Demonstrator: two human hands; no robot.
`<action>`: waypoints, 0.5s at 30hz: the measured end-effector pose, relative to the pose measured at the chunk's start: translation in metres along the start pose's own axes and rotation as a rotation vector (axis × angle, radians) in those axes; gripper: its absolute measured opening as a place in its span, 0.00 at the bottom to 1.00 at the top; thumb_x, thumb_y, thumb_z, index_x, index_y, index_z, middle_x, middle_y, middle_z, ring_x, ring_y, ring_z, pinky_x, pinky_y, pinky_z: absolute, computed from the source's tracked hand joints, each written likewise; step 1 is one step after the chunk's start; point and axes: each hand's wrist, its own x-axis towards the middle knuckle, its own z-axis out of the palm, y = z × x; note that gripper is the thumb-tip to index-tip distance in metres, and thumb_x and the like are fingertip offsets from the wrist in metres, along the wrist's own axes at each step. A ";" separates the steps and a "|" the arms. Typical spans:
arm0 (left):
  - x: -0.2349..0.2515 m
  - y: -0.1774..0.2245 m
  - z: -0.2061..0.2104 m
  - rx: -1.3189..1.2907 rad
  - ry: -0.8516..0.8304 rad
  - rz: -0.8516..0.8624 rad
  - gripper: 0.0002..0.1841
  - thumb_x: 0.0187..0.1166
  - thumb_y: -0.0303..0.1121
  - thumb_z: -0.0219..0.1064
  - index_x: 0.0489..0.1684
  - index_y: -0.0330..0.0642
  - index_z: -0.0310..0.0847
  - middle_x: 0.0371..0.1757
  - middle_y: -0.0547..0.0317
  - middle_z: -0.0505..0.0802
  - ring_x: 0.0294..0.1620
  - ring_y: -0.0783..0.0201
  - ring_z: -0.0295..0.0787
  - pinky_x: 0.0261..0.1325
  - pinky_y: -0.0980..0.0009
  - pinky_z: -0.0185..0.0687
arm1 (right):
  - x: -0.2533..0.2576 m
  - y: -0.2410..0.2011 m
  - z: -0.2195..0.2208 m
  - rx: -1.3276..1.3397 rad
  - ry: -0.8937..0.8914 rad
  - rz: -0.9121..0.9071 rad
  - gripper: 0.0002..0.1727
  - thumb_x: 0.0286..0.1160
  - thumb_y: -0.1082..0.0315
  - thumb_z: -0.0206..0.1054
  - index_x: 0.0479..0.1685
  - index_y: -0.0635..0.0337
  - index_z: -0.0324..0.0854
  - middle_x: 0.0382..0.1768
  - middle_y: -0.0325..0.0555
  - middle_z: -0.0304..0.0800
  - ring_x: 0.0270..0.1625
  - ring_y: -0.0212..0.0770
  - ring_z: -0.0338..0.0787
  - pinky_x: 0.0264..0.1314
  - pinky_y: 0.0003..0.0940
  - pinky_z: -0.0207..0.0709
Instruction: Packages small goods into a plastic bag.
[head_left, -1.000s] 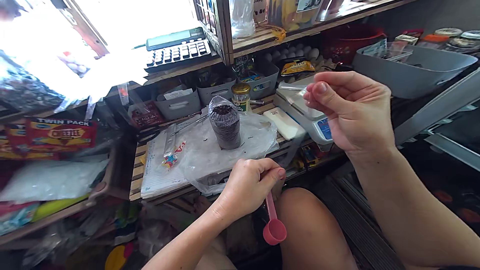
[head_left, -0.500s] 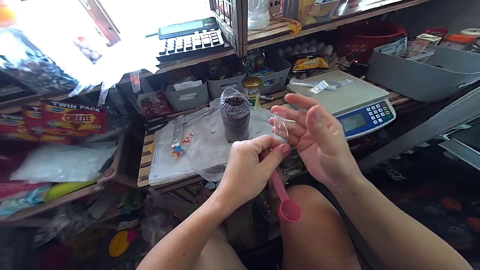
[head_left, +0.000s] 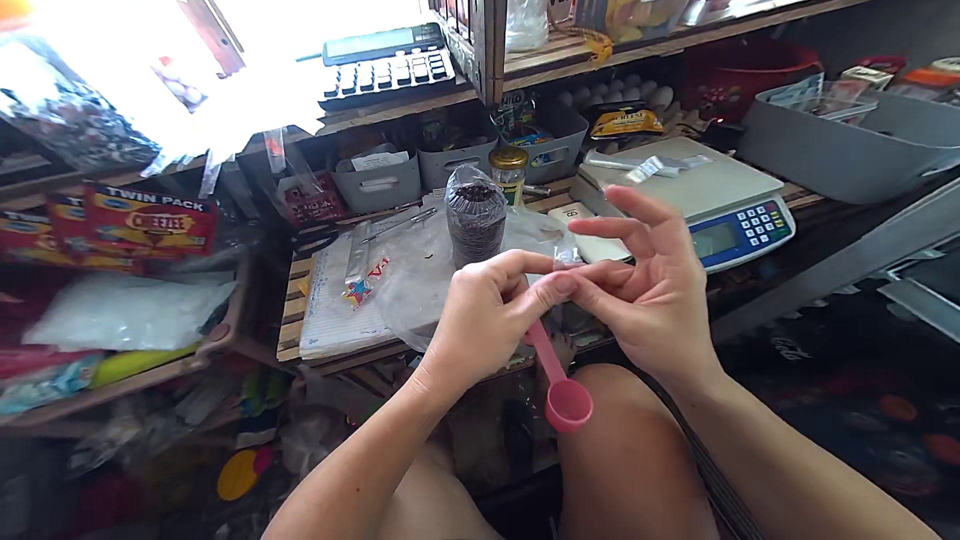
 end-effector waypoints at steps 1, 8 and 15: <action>0.001 0.001 0.001 -0.059 0.017 -0.012 0.08 0.81 0.28 0.73 0.52 0.39 0.92 0.16 0.64 0.81 0.13 0.75 0.74 0.18 0.81 0.74 | -0.002 0.001 0.001 -0.005 -0.009 0.000 0.46 0.64 0.79 0.79 0.85 0.41 0.62 0.66 0.37 0.86 0.41 0.37 0.96 0.43 0.29 0.95; -0.001 0.000 0.004 -0.229 0.030 0.008 0.02 0.80 0.23 0.71 0.41 0.36 0.89 0.17 0.61 0.82 0.15 0.74 0.76 0.21 0.81 0.75 | -0.002 0.004 0.002 0.026 -0.059 0.073 0.42 0.54 0.77 0.84 0.73 0.46 0.71 0.42 0.37 0.93 0.34 0.34 0.94 0.38 0.25 0.92; -0.001 0.006 -0.005 -0.329 0.151 0.039 0.03 0.82 0.25 0.70 0.40 0.37 0.89 0.19 0.61 0.83 0.14 0.75 0.73 0.19 0.83 0.74 | -0.014 0.015 0.007 0.017 -0.112 0.048 0.07 0.81 0.72 0.68 0.48 0.63 0.91 0.38 0.43 0.97 0.37 0.35 0.97 0.46 0.28 0.94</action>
